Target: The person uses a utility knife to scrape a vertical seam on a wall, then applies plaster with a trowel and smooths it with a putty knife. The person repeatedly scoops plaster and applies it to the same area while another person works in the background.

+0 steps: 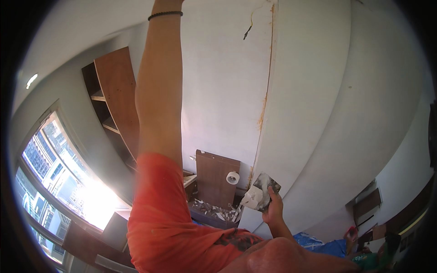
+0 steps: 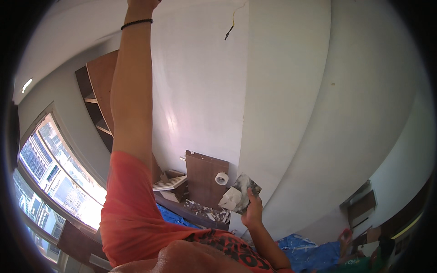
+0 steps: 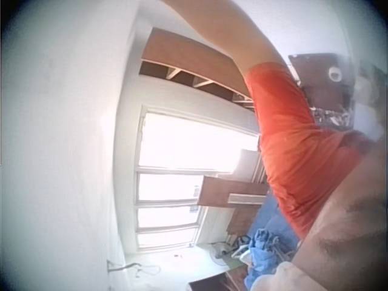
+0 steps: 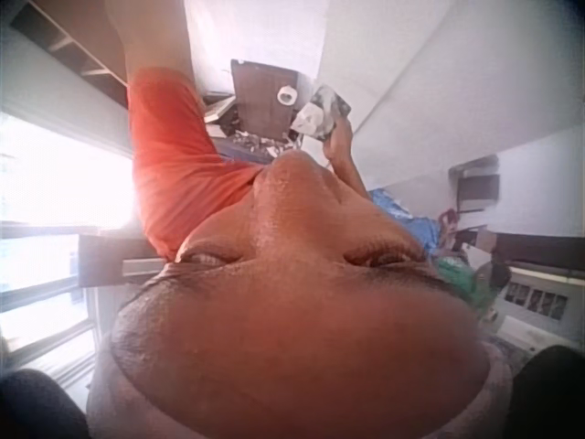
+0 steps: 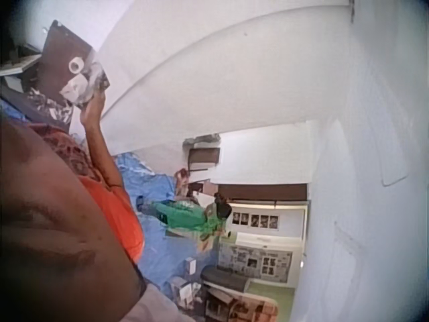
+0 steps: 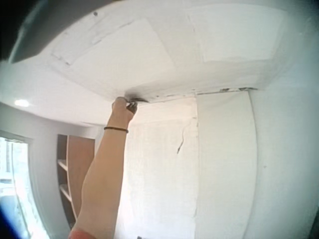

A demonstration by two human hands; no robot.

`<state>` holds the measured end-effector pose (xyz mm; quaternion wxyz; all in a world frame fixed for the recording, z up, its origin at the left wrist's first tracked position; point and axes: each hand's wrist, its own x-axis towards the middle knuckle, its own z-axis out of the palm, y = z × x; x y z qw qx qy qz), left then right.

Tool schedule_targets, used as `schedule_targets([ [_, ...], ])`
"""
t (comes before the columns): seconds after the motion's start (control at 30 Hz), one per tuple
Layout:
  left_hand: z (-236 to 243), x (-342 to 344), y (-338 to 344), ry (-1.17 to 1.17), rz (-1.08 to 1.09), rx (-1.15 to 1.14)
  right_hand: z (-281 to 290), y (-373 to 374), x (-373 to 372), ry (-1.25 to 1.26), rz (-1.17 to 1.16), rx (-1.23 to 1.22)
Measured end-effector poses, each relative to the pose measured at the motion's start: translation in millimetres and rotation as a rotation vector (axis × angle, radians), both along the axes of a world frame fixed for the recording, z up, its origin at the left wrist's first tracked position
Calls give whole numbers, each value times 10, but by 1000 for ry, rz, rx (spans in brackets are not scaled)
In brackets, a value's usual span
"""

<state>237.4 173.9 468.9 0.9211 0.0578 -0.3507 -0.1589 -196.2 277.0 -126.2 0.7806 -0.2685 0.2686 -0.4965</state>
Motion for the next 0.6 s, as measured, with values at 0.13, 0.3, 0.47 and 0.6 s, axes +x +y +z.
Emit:
schedule_targets([
  [0.13, -229, -36, 265, -42, -31, -77, -20, 11, -14, -7, -22, 21],
  [0.3, -1432, -418, 417, -100, -98, -27, -64, -27, -119, -22, -29, 31],
  [0.47, -3116, -1651, 1277, -335, 232, 339, 168, -4, -139, -58, 45, 34],
  [0.6, -4629, -2261, 1942, -863, 201, 604, 285, 66, -166, -203, 177, 66],
])
